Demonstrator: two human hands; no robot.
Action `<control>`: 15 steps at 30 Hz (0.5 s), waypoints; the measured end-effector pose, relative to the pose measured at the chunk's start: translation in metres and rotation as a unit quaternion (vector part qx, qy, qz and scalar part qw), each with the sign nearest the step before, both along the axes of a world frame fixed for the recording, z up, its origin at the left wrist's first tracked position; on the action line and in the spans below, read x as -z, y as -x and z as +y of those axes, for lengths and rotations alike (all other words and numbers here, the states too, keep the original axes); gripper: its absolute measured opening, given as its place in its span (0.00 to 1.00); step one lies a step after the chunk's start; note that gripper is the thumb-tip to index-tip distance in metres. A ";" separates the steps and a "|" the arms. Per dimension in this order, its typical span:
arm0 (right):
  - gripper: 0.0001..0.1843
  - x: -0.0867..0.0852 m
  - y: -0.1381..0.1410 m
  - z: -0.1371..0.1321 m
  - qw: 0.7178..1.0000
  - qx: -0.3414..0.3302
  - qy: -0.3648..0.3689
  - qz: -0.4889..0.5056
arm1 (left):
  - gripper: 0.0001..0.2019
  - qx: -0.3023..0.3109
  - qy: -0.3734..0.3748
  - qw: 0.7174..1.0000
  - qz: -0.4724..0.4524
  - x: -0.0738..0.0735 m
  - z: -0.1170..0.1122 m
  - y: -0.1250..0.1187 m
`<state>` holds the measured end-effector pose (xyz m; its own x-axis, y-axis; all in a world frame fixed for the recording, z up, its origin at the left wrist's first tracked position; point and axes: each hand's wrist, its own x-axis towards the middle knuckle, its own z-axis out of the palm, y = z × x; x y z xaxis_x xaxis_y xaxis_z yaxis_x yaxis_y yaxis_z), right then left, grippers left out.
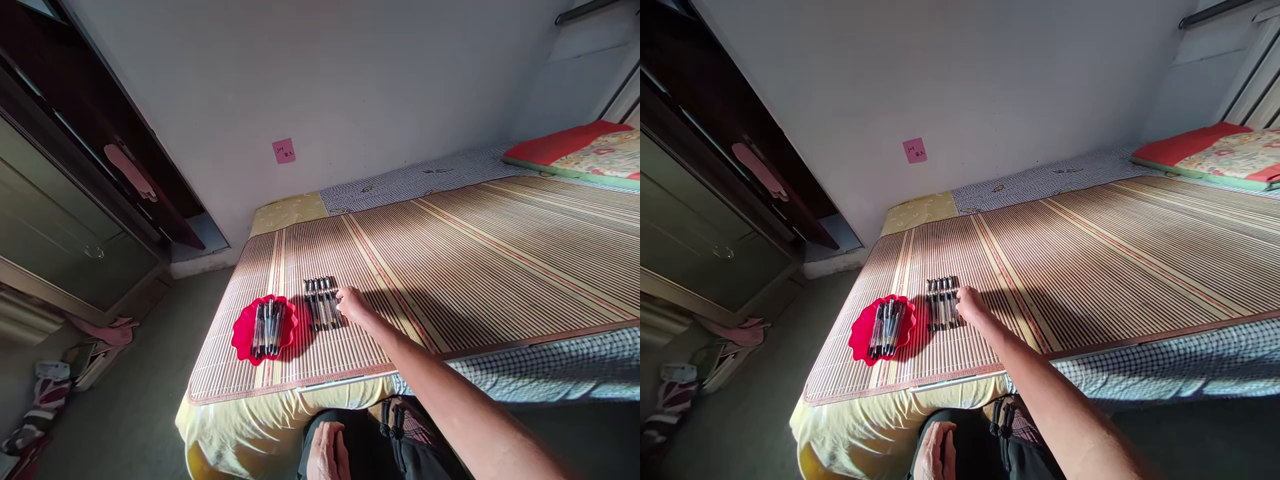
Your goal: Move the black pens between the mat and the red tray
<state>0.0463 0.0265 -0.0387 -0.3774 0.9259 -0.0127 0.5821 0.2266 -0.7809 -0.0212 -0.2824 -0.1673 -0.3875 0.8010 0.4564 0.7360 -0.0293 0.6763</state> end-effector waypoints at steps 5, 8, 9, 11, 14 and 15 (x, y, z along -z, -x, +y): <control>0.08 -0.004 0.000 -0.007 1.000 -0.008 -0.012 0.003 | 0.19 -0.008 -0.001 1.000 0.004 -0.002 0.000 -0.001; 0.10 -0.006 -0.001 -0.011 1.000 -0.007 -0.011 -0.005 | 0.19 -0.013 0.004 1.000 0.009 0.000 -0.001 -0.001; 0.11 -0.006 -0.001 -0.012 1.000 -0.006 -0.010 -0.007 | 0.20 -0.014 0.005 1.000 0.009 0.001 -0.001 -0.001; 0.13 -0.006 -0.001 -0.012 1.000 -0.002 -0.007 -0.012 | 0.19 -0.015 0.001 1.000 0.009 0.003 -0.001 -0.001; 0.13 -0.006 0.000 -0.011 1.000 0.000 -0.006 -0.019 | 0.18 -0.014 -0.007 1.000 0.010 0.005 -0.002 -0.001; 0.13 -0.006 0.001 -0.010 1.000 0.001 -0.006 -0.021 | 0.17 -0.013 -0.007 1.000 0.010 0.005 -0.002 -0.001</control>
